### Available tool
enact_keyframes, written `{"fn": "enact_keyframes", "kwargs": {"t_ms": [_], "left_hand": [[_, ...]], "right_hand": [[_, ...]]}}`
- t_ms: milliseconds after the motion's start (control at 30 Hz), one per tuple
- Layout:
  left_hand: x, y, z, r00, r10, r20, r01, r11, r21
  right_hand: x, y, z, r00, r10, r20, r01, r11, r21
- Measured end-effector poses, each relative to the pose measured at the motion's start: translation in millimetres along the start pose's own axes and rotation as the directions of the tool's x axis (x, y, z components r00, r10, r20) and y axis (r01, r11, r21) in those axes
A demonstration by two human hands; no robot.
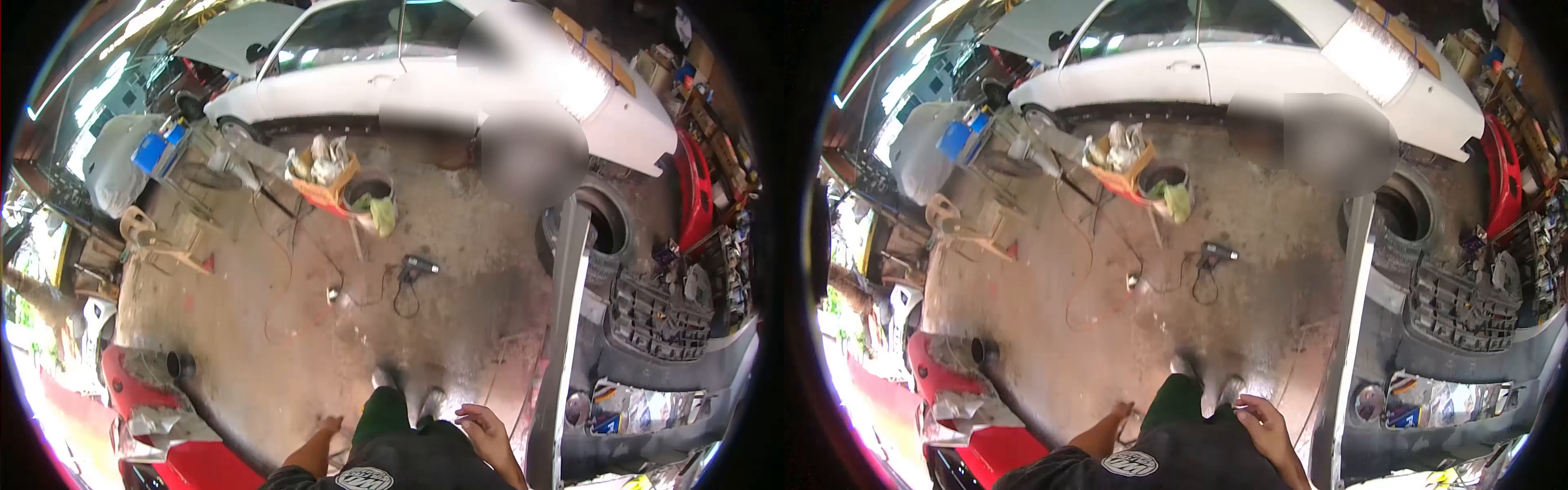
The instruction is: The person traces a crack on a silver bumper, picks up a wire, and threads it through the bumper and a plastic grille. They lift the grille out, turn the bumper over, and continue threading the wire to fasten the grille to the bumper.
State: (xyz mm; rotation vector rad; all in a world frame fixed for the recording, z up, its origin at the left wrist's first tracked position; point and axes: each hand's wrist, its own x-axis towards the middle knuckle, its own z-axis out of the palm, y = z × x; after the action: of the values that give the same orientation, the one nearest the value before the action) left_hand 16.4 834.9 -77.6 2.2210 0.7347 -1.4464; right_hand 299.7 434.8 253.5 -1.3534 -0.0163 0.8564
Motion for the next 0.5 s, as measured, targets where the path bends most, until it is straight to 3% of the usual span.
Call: {"fn": "enact_keyframes", "kwargs": {"t_ms": [67, 100, 167, 267, 333, 367, 400, 433, 467, 500], "left_hand": [[-6.3, -26.6, -16.4, 0.969, 0.222, -0.110, -0.209, 0.971, 0.116], [-2.3, -35.6, -21.7, 0.992, 0.104, -0.076, -0.100, 0.994, 0.051], [23.1, -48.0, -56.8, 0.996, 0.090, 0.022, -0.079, 0.953, -0.294], [68.0, -47.2, -165.7, 0.999, 0.006, -0.045, -0.010, 0.995, -0.097], [107.2, -27.0, -238.5, 0.913, 0.365, -0.182, -0.311, 0.912, 0.267], [132.1, -16.2, -297.6, 0.967, 0.193, -0.164, -0.215, 0.968, -0.132], [147.4, 5.4, -344.4, 0.994, 0.044, -0.101, -0.090, 0.853, -0.514], [157.7, 31.1, -389.2, 0.998, -0.030, -0.054, -0.015, 0.725, -0.689], [163.8, 58.6, -429.0, 0.997, -0.013, -0.077, -0.043, 0.732, -0.679], [178.3, 77.2, -472.3, 0.906, 0.342, -0.251, -0.413, 0.847, -0.335]], "right_hand": [[28.1, -34.3, 10.2, 0.996, -0.089, -0.011, 0.089, 0.996, 0.019], [43.1, -50.9, 16.0, 0.991, -0.131, -0.025, 0.132, 0.990, 0.052], [68.9, -93.2, 29.8, 0.987, -0.158, -0.031, 0.158, 0.987, -0.012], [105.7, -157.9, 57.0, 0.975, -0.219, -0.042, 0.222, 0.971, 0.089], [117.0, -199.5, 72.7, 0.954, -0.297, -0.040, 0.298, 0.953, 0.057], [123.8, -210.8, 73.2, 0.933, -0.359, -0.022, 0.360, 0.932, 0.045], [129.8, -220.1, 72.6, 0.905, -0.425, -0.001, 0.425, 0.905, 0.027], [132.1, -226.9, 72.3, 0.890, -0.454, -0.033, 0.455, 0.889, 0.052], [133.4, -235.5, 69.7, 0.861, -0.505, -0.062, 0.508, 0.860, 0.040], [132.6, -244.6, 63.8, 0.826, -0.555, -0.092, 0.559, 0.829, 0.020]]}}
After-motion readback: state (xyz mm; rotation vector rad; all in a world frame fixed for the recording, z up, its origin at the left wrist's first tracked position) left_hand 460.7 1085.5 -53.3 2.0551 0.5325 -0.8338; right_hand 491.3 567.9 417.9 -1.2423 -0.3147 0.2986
